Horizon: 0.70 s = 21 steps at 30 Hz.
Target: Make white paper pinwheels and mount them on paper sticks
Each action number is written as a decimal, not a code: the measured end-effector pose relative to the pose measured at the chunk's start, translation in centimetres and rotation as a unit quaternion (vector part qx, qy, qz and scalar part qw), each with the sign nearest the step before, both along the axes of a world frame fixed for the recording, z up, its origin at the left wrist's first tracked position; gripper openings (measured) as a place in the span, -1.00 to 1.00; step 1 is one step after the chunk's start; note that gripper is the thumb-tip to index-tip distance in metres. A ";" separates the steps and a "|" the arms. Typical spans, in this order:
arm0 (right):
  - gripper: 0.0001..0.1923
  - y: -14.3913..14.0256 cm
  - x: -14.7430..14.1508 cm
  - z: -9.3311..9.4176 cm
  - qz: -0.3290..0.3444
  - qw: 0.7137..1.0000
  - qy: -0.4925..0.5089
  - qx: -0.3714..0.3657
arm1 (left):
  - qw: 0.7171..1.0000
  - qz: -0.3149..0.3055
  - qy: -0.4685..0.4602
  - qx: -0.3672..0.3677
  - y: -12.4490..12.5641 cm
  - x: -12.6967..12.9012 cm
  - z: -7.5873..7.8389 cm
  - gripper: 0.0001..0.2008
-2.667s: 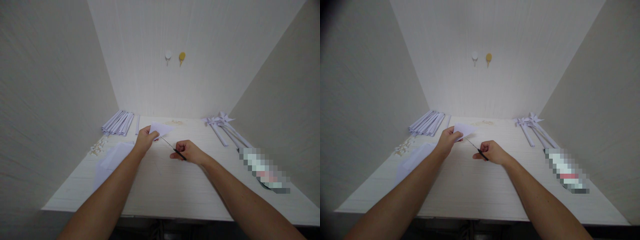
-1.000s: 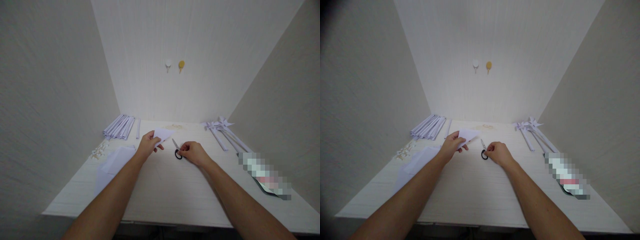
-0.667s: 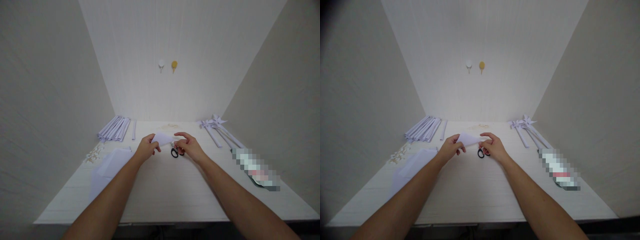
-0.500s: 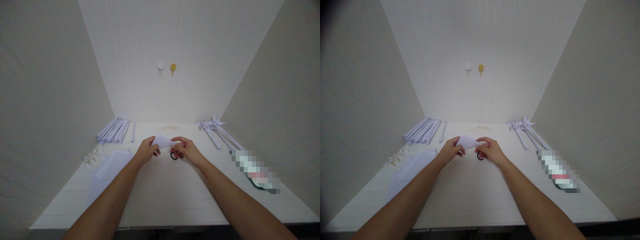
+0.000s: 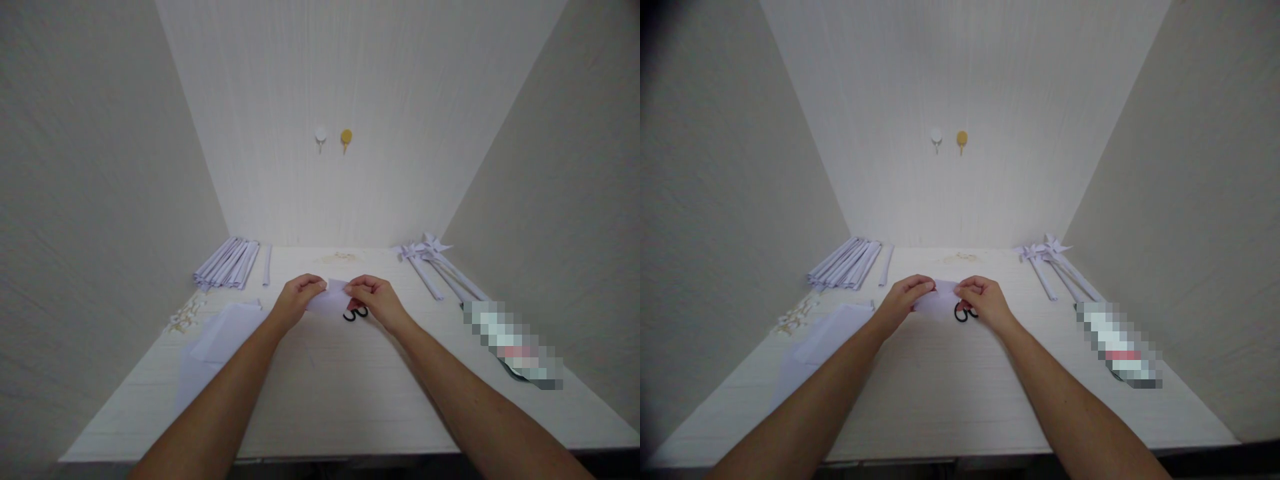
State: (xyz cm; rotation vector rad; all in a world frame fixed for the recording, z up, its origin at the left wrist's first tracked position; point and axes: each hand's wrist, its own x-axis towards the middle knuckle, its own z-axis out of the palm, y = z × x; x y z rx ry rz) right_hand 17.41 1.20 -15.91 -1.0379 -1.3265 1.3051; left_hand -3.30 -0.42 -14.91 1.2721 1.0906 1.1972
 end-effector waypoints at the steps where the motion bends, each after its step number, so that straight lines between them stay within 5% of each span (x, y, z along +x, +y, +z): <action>1: -0.62 0.0 0.0 0.0 0.001 1.000 0.001 0.001 | 1.000 -0.002 0.001 0.003 0.0 0.0 0.0 -0.61; 7: -0.63 0.1 0.0 -0.1 0.002 1.000 0.003 0.023 | 0.999 -0.039 -0.001 0.013 -0.2 0.0 -0.1 -0.47; 13: -0.65 -0.2 -0.2 -0.4 0.018 0.998 -0.015 0.055 | 0.999 -0.037 0.029 0.013 0.0 -0.3 -0.8 -0.72; 21: -0.59 -0.9 -0.4 -0.1 0.027 0.995 -0.022 0.094 | 0.998 -0.045 0.035 0.002 0.2 -0.5 -1.1 -0.74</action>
